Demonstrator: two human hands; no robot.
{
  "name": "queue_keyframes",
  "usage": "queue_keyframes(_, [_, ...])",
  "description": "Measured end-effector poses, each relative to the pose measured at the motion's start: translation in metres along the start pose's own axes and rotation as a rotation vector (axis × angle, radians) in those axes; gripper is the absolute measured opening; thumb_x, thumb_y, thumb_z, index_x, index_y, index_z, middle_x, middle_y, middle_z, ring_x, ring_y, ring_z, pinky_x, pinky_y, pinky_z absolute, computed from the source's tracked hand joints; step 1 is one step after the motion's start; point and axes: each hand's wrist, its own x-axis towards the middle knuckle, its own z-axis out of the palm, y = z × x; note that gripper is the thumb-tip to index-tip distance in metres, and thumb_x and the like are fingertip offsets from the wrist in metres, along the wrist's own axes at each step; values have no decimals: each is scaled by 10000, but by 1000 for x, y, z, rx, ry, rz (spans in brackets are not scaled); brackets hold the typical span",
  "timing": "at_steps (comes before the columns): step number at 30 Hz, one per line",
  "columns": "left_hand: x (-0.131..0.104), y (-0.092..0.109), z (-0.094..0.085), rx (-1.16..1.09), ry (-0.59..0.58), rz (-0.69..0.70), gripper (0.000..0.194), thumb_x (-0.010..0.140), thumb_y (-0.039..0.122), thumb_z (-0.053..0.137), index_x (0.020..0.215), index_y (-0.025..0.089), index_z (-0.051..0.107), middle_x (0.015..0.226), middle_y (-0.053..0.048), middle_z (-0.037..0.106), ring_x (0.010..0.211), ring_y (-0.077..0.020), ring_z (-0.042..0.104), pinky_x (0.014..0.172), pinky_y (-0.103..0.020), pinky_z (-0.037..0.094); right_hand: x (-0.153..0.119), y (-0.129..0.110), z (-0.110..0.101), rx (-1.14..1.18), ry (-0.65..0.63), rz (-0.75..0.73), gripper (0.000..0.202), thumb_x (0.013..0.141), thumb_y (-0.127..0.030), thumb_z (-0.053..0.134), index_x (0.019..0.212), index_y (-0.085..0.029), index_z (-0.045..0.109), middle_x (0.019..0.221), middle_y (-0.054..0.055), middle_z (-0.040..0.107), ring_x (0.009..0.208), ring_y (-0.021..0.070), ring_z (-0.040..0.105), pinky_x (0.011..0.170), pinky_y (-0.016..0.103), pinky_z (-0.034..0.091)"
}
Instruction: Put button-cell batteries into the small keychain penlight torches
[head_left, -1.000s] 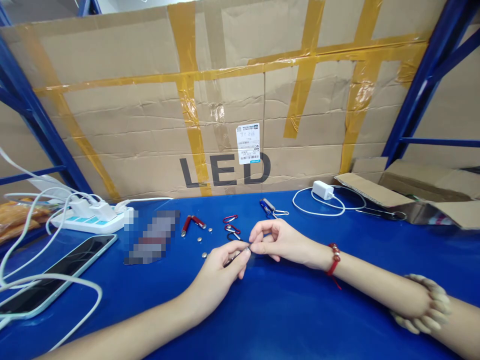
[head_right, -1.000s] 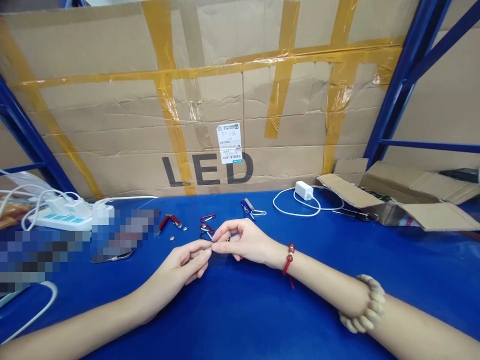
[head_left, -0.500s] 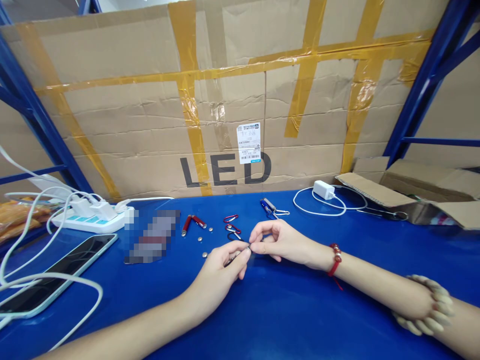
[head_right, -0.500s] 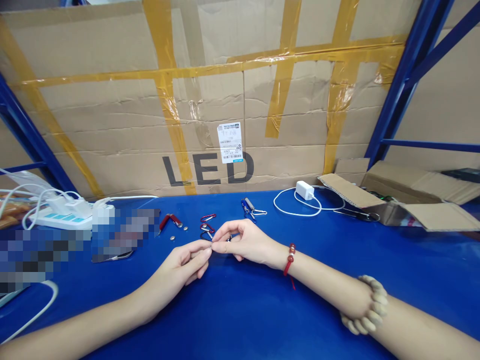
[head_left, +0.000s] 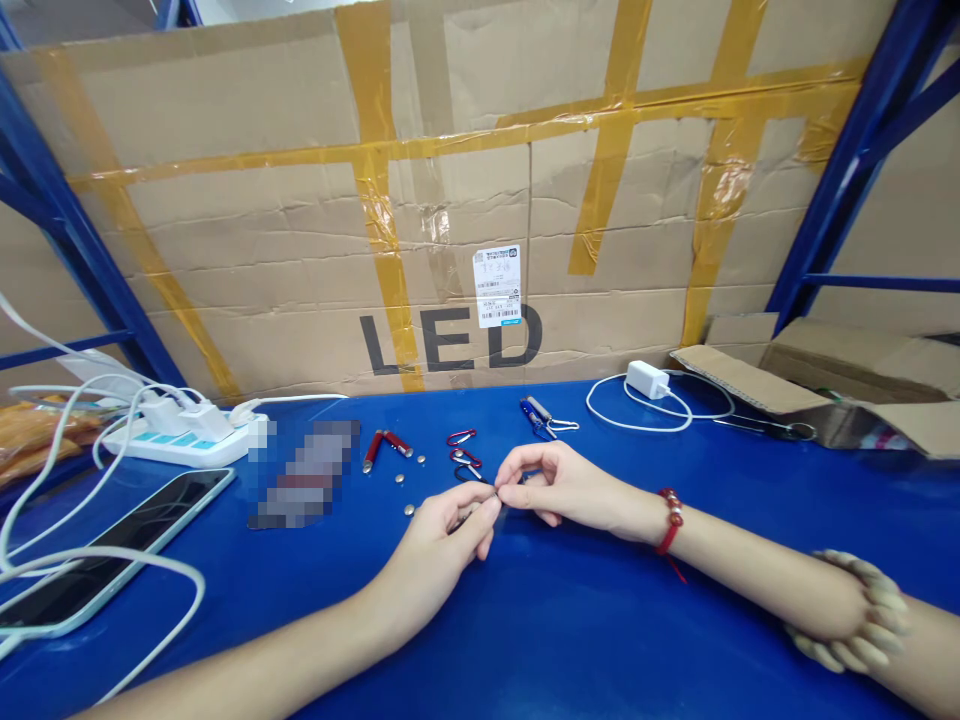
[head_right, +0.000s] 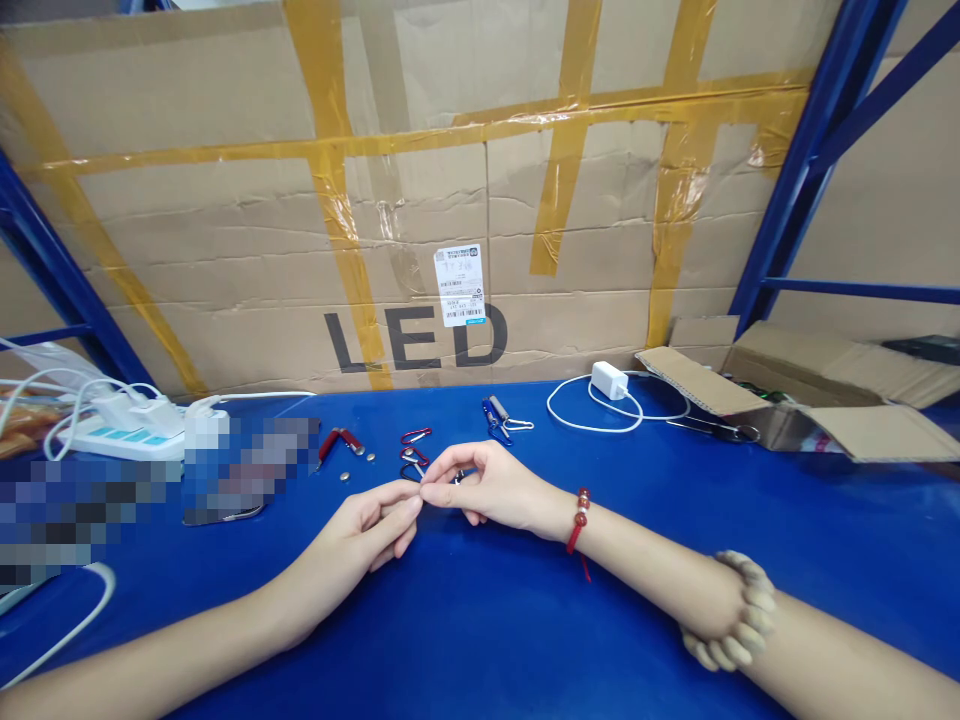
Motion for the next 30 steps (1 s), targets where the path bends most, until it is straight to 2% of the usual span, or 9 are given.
queue_keyframes(9, [1,-1,1,-9,-4,6,339,802,445,428,808,129,549,527,54,387,466,-66,276,475,-216,213,-1,-2,0,-6,-1,6,327,662,-441,638,776,-140,579,546,-56,489,378,16,391,361,154,308])
queue_keyframes(30, [1,0,0,32,-21,-8,267,827,374,392,751,139,492,526,62,380,453,-54,254,481,-217,205,-1,0,1,-48,-21,-27,299,720,-422,591,801,-134,589,617,-37,519,379,9,415,363,140,307])
